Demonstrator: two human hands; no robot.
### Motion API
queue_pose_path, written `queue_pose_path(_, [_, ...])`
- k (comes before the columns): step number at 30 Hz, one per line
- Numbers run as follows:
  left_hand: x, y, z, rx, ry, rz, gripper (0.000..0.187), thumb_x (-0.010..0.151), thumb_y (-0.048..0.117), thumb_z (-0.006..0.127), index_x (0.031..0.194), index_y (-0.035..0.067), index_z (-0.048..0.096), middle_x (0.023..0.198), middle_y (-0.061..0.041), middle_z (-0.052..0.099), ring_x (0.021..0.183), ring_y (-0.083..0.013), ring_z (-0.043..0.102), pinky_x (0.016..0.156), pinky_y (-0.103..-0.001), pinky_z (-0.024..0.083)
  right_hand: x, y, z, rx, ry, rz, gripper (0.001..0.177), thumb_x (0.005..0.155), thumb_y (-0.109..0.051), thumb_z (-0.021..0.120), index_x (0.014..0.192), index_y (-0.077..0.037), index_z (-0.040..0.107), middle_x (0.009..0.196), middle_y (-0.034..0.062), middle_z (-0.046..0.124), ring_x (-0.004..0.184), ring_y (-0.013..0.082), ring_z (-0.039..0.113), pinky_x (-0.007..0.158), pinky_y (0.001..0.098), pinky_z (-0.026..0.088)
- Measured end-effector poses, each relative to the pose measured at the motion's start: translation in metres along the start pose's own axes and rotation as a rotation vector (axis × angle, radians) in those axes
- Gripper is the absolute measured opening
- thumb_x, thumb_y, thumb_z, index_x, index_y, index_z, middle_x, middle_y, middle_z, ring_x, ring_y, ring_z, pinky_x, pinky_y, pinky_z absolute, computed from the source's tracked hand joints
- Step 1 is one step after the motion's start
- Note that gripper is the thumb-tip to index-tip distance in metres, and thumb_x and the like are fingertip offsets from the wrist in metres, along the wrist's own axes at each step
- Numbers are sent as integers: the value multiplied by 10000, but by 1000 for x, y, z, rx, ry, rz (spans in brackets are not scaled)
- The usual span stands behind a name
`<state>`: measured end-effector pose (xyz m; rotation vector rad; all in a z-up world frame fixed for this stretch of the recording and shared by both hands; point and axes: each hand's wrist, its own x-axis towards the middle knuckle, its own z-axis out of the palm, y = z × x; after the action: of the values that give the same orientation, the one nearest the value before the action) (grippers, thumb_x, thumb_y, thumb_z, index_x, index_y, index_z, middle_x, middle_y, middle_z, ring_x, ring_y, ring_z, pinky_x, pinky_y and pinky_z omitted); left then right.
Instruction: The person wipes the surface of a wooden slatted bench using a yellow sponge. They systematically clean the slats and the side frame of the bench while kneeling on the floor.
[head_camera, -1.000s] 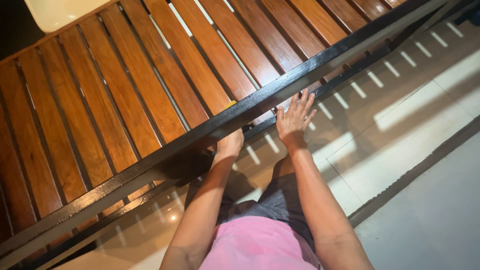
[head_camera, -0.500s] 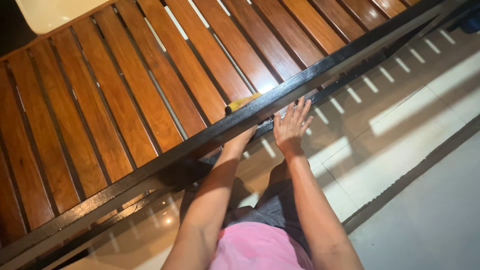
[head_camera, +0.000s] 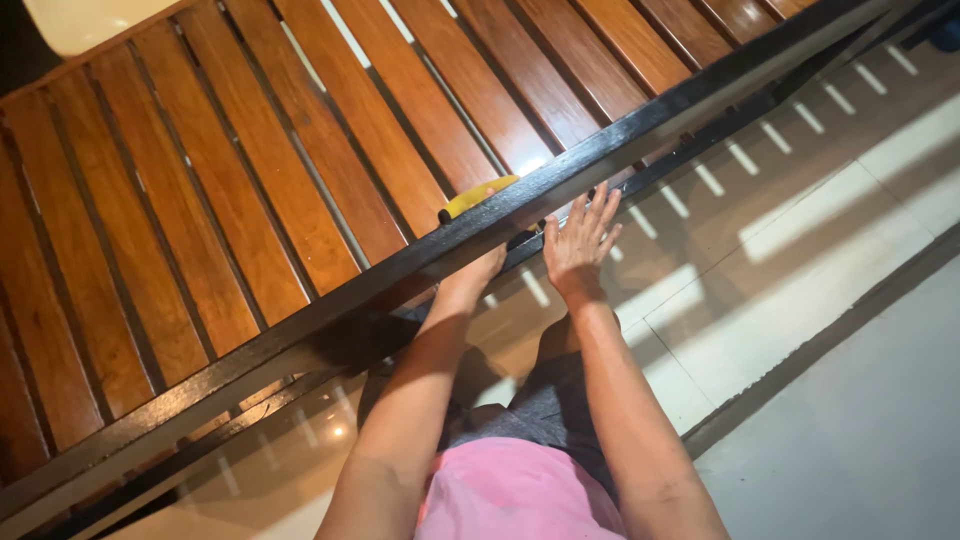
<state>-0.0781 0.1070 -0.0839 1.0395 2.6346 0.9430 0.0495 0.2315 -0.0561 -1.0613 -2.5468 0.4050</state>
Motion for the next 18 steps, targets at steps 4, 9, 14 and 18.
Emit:
queue_pose_path(4, [26,-15,6,316,147,462,492,1007,225,500,1487,121,532,1575,-151,473,1414,-375,513,1135,-524,374,-2,-2,-2,-63,-37,22,686,1075,-421,477,1562,47,352,1707,249,64,1584,422,-16,1185,708,210])
queue_pose_path(9, [16,9,-7,258,227,340,459,1007,249,541,1455,156,573,1526,-174,524,1312,-408,581,1121,-504,418,-1,-4,0,-25,0,47,708,1061,-415,496,1581,33,324,1712,223,65,1585,413,-14,1190,699,218])
queue_pose_path(14, [-17,46,-50,34,-5,99,332,1010,321,589,1304,173,633,1295,-161,694,1221,-370,654,1074,-451,506,4,-9,-2,-50,-40,101,700,1049,-383,492,1590,21,305,1713,217,61,1585,399,-16,1185,693,216])
queue_pose_path(18, [-1,28,-24,-49,111,102,425,1053,260,538,1444,93,545,1341,-243,625,1248,-432,578,1071,-498,472,3,-10,-10,-21,-63,108,709,1055,-397,474,1611,-5,274,1709,204,56,1574,399,-20,1178,700,204])
